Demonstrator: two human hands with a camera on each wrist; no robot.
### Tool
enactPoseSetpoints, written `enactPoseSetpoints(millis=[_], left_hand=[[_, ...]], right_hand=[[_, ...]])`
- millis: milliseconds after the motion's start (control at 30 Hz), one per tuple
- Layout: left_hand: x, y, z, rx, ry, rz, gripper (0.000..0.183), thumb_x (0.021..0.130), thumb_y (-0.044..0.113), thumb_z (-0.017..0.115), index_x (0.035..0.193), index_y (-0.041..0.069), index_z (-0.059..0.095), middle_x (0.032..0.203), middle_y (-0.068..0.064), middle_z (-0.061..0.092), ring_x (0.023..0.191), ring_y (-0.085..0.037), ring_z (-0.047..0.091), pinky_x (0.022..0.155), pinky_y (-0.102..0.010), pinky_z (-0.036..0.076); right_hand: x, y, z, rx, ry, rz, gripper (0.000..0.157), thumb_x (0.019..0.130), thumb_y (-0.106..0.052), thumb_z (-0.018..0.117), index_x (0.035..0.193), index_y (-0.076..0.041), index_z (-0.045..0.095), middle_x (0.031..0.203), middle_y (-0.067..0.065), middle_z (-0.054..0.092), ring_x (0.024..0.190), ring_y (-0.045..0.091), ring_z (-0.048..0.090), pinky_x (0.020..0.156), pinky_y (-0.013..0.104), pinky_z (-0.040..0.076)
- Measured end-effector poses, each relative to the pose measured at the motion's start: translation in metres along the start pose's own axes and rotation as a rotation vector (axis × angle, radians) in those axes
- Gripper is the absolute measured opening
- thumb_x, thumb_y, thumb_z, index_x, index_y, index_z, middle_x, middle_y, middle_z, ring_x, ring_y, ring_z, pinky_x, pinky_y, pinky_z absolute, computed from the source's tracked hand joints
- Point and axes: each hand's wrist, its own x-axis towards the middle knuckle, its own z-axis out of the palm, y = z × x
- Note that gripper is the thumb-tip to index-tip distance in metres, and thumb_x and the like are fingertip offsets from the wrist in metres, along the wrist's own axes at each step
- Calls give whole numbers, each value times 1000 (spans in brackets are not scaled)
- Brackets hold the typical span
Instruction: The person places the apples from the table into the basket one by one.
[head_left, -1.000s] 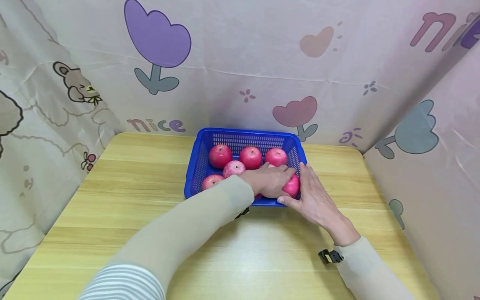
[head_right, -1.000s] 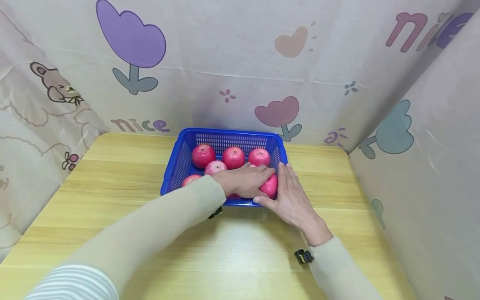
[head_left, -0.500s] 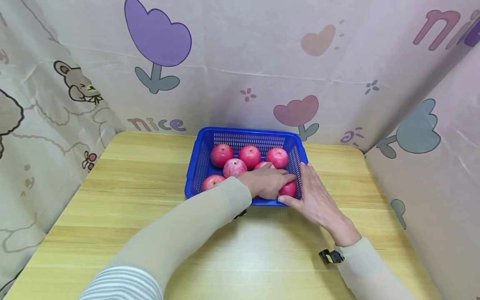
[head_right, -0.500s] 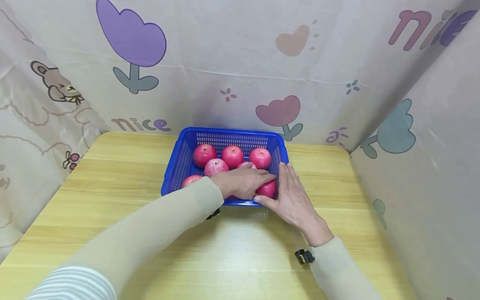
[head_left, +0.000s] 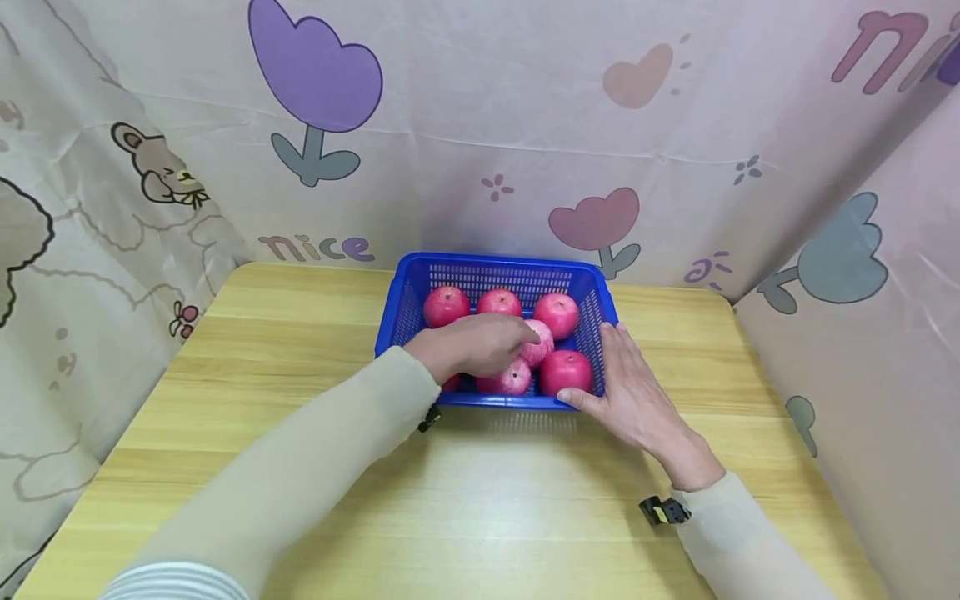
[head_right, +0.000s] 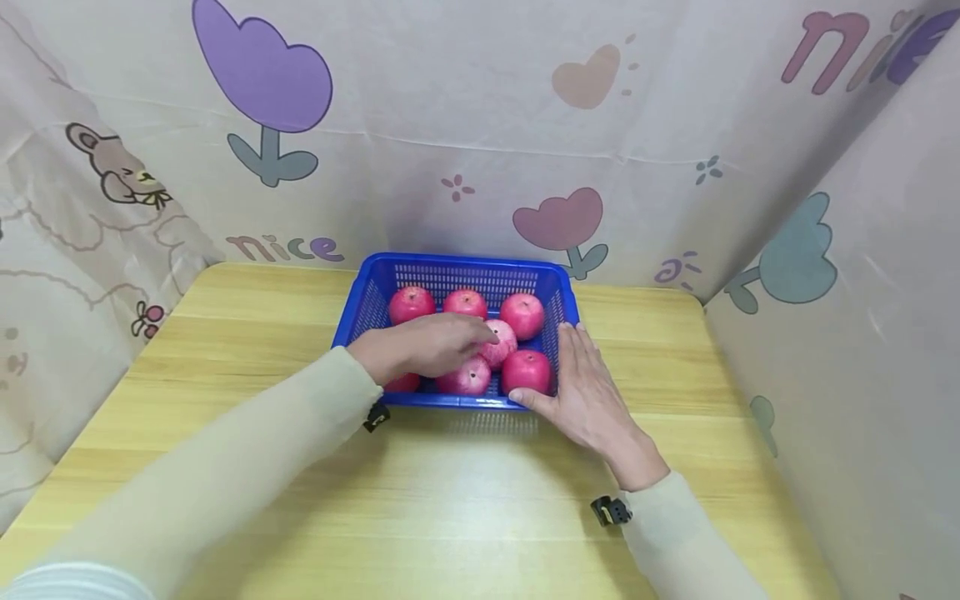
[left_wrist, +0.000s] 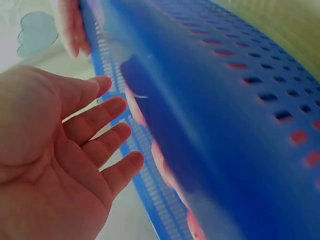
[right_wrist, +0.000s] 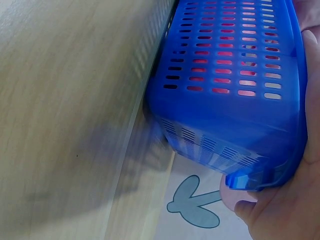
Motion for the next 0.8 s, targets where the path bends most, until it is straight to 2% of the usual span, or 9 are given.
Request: enactPoseSetpoints(millis=[67, 200, 333, 500, 567, 667, 800], left_hand=[[-7, -5, -1, 2, 23, -22, 41, 111, 24, 51, 151, 26, 61, 149, 4, 62, 138, -16, 57, 123, -45, 42], [-23, -13, -2, 2, 64, -4, 39, 110, 18, 50, 146, 21, 65, 145, 0, 66, 137, -17, 58, 123, -41, 42], [-49, -23, -1, 17, 114, -4, 35, 110, 19, 54, 143, 16, 67, 142, -2, 66, 137, -19, 58, 123, -41, 42], [-85, -38, 2, 25, 176, -51, 38, 108, 20, 58, 143, 8, 65, 149, -11, 63, 146, -30, 53, 125, -48, 38], [-99, -44, 5, 19, 210, -67, 41, 106, 19, 60, 144, 4, 64, 151, -15, 61, 149, -36, 48, 126, -52, 35], [-116, -52, 11, 13, 286, -68, 38, 106, 17, 62, 139, 0, 66, 145, -19, 64, 147, -42, 49, 125, -56, 35], [-136, -60, 25, 35, 355, -129, 42, 105, 20, 64, 140, -3, 65, 147, -24, 61, 149, -47, 44, 125, -60, 34]], right_hand=[[0, -1, 0, -4, 0, -1, 121, 94, -72, 62, 167, 4, 4, 175, 28, 10, 163, 46, 6, 132, 59, 14], [2, -2, 2, -2, 3, -14, 118, 94, -72, 62, 167, 4, 7, 175, 27, 12, 163, 45, 6, 132, 59, 13], [4, -4, 3, -1, 0, -24, 117, 94, -73, 61, 167, 3, 11, 175, 26, 12, 163, 45, 7, 132, 59, 13], [5, -6, 3, -12, -12, -14, 115, 94, -74, 59, 167, 2, 14, 175, 26, 11, 163, 45, 6, 132, 60, 12], [6, -5, 3, -16, -15, -12, 115, 94, -75, 59, 167, 3, 14, 175, 26, 11, 163, 45, 6, 132, 61, 12], [6, -4, 4, -20, -12, -12, 115, 95, -74, 59, 167, 3, 15, 175, 27, 12, 163, 45, 6, 132, 61, 12], [6, -3, 4, -22, 1, -19, 114, 95, -74, 59, 166, 4, 17, 174, 27, 14, 163, 46, 8, 131, 61, 13]])
